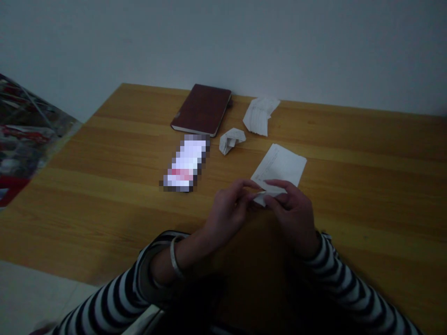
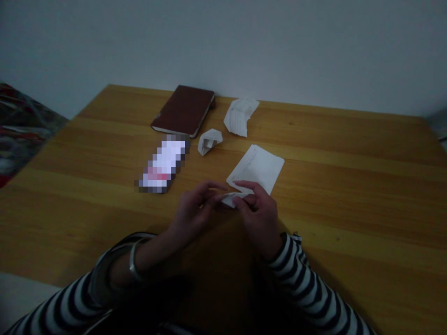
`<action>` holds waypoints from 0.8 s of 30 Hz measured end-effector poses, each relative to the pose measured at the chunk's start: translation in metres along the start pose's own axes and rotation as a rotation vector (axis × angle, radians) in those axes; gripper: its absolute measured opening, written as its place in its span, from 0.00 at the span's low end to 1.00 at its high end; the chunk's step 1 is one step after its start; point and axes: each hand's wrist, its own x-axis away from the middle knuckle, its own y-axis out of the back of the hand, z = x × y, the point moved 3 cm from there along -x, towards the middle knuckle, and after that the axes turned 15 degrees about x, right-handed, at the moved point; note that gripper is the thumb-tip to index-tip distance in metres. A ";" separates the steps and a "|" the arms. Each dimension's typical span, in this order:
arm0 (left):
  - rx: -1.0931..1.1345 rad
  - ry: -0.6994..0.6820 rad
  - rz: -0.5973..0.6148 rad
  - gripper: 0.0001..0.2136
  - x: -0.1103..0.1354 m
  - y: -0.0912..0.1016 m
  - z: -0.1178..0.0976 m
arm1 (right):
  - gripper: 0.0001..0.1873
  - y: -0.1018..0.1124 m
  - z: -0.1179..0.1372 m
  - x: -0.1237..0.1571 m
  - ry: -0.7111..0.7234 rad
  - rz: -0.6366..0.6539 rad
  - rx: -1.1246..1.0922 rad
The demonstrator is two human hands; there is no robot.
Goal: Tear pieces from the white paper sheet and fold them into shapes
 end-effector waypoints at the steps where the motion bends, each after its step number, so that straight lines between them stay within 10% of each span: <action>1: 0.010 -0.001 -0.020 0.09 0.000 0.001 0.001 | 0.19 0.000 -0.002 -0.001 0.001 0.015 -0.014; 6: -0.113 -0.063 -0.084 0.12 0.001 0.007 -0.002 | 0.19 -0.003 -0.006 -0.003 0.011 0.086 -0.126; 10: -0.066 -0.025 0.095 0.13 0.001 0.000 -0.009 | 0.04 0.003 -0.004 -0.003 0.073 0.014 -0.025; 24: -0.021 0.041 0.236 0.13 -0.008 0.003 -0.003 | 0.07 0.011 -0.004 -0.007 0.216 0.047 0.258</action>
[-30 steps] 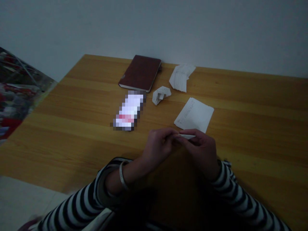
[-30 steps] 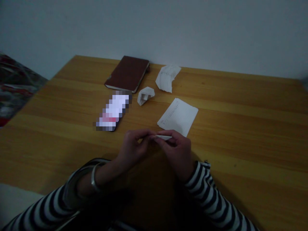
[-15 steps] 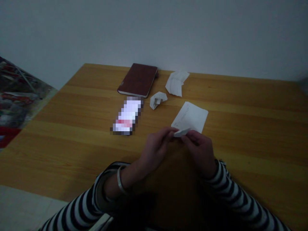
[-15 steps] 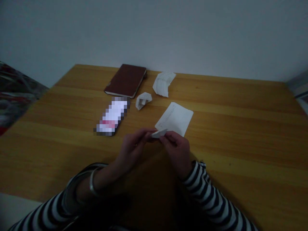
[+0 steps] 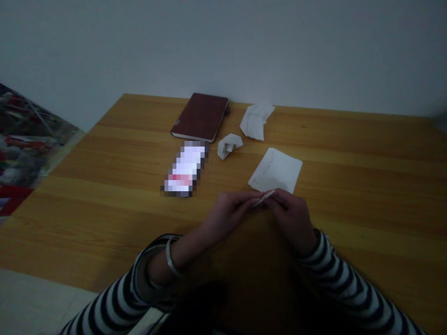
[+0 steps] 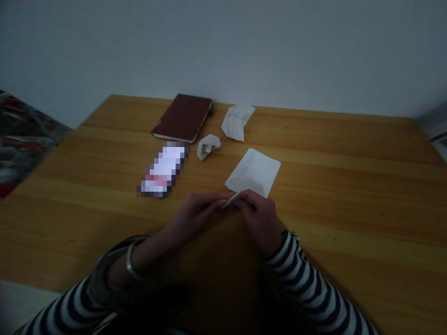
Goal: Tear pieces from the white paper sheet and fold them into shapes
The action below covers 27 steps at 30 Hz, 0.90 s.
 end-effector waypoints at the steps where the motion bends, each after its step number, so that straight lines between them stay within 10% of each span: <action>1: -0.003 0.000 0.013 0.12 0.000 0.000 -0.001 | 0.07 0.000 0.000 0.000 0.009 -0.002 0.017; 15: -0.478 -0.182 -0.060 0.16 0.013 -0.007 0.002 | 0.23 -0.010 0.016 0.016 0.121 -0.084 0.210; 27: 0.128 -0.024 -0.262 0.14 0.006 -0.007 -0.001 | 0.06 -0.005 0.005 0.011 -0.107 -0.320 -0.133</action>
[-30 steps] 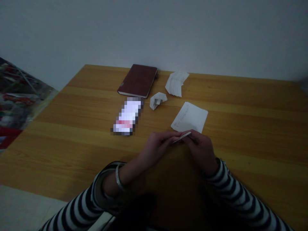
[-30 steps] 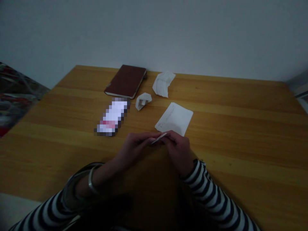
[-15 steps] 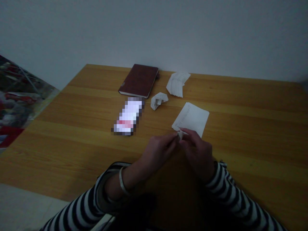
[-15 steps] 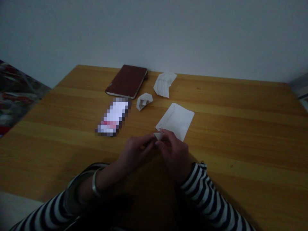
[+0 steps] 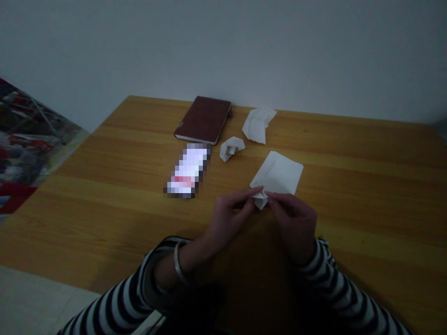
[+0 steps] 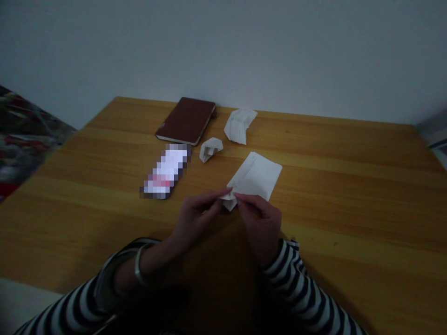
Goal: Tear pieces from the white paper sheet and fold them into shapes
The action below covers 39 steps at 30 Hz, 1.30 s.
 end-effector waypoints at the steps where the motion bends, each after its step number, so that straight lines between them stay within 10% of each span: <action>1: 0.010 -0.001 0.032 0.14 0.000 -0.001 -0.001 | 0.06 0.001 -0.001 -0.001 -0.018 -0.008 -0.005; 11: 0.099 0.096 -0.074 0.17 -0.005 0.003 0.006 | 0.04 -0.005 0.007 -0.001 -0.095 0.163 -0.163; 16: -0.121 0.010 -0.039 0.18 -0.001 0.004 0.005 | 0.19 -0.010 -0.001 -0.004 -0.226 0.253 -0.235; 29: -0.197 -0.094 0.054 0.08 -0.003 0.002 0.003 | 0.05 -0.010 -0.005 -0.006 -0.197 0.324 -0.271; 39: -0.347 -0.174 0.092 0.16 0.008 -0.004 0.010 | 0.01 -0.007 0.004 0.005 -0.107 0.048 -0.101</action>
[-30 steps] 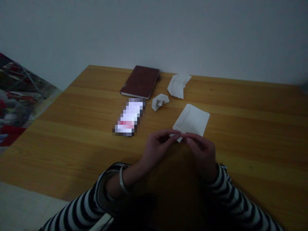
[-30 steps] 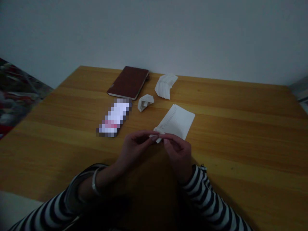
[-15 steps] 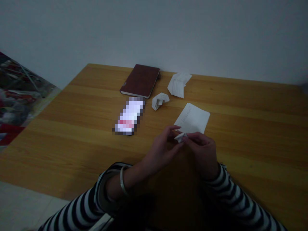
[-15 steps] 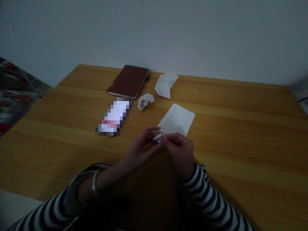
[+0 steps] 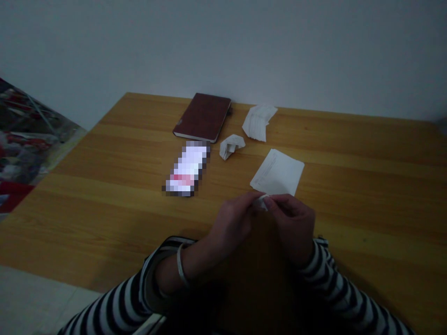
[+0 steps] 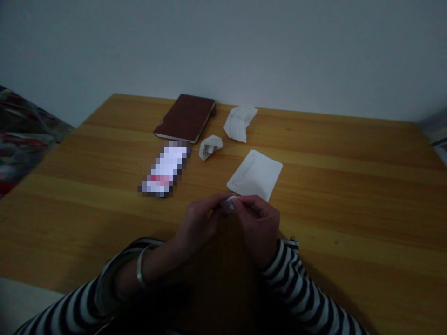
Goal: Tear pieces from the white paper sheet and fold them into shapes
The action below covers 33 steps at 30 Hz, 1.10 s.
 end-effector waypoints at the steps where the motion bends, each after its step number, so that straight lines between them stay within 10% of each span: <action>1: -0.023 -0.006 0.010 0.15 0.000 0.001 0.000 | 0.00 0.000 0.000 0.000 0.006 0.008 0.007; 8: -0.125 -0.080 0.191 0.18 -0.005 0.012 0.001 | 0.01 0.009 0.006 -0.012 0.265 0.097 0.313; 33: 0.336 0.292 -0.237 0.06 -0.010 0.012 0.006 | 0.02 0.002 0.003 0.001 0.121 0.009 0.130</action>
